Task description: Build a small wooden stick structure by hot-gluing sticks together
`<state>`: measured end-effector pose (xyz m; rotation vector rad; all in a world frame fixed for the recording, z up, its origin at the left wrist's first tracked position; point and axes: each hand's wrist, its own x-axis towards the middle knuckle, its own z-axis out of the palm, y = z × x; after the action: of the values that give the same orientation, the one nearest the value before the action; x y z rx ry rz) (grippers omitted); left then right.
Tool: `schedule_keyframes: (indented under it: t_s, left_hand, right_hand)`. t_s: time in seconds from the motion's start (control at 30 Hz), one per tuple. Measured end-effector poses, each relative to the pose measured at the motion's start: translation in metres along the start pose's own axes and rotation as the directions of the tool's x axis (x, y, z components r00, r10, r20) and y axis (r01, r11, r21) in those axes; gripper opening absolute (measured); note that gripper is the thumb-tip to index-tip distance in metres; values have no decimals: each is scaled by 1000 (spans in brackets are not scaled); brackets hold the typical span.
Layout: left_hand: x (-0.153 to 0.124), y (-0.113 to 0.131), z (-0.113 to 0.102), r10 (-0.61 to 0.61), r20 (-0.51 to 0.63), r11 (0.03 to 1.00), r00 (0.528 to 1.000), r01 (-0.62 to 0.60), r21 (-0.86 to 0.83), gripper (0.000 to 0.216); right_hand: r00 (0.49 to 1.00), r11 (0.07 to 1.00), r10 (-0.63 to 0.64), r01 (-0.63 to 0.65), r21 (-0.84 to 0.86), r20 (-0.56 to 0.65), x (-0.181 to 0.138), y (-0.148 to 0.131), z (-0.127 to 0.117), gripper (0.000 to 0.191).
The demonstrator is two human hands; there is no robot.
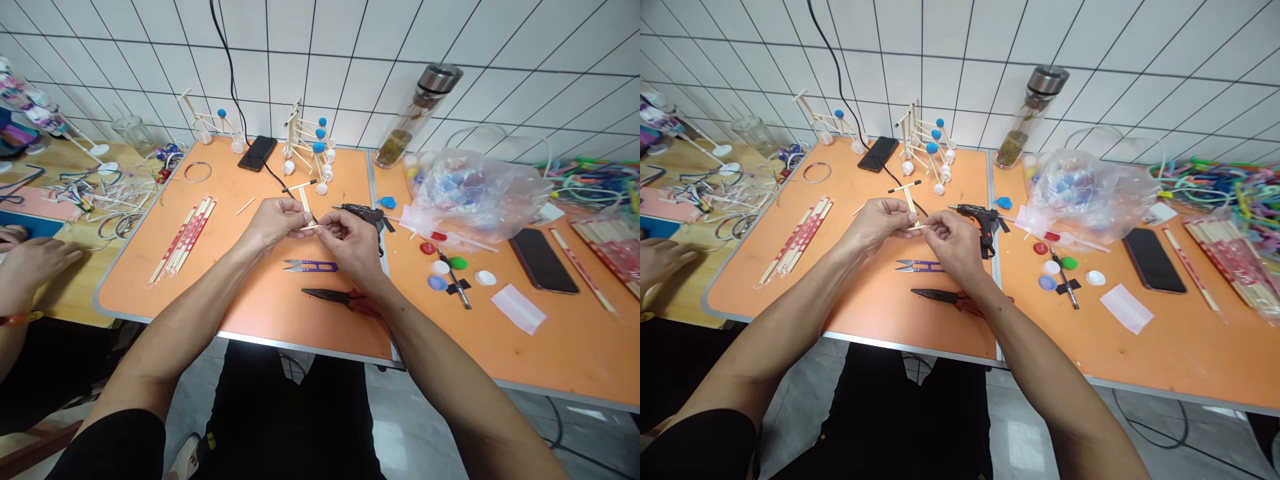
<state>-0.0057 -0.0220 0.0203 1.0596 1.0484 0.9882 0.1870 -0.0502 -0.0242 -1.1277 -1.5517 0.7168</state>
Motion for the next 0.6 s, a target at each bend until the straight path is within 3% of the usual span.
schedule_keyframes:
  t_s: [0.6]
  left_hand:
    - [-1,-3,1,20,-4,999,1000,-20,29,40]
  right_hand:
    - [1000,1000,5,-5,-12,-10,-1,-2,0,8]
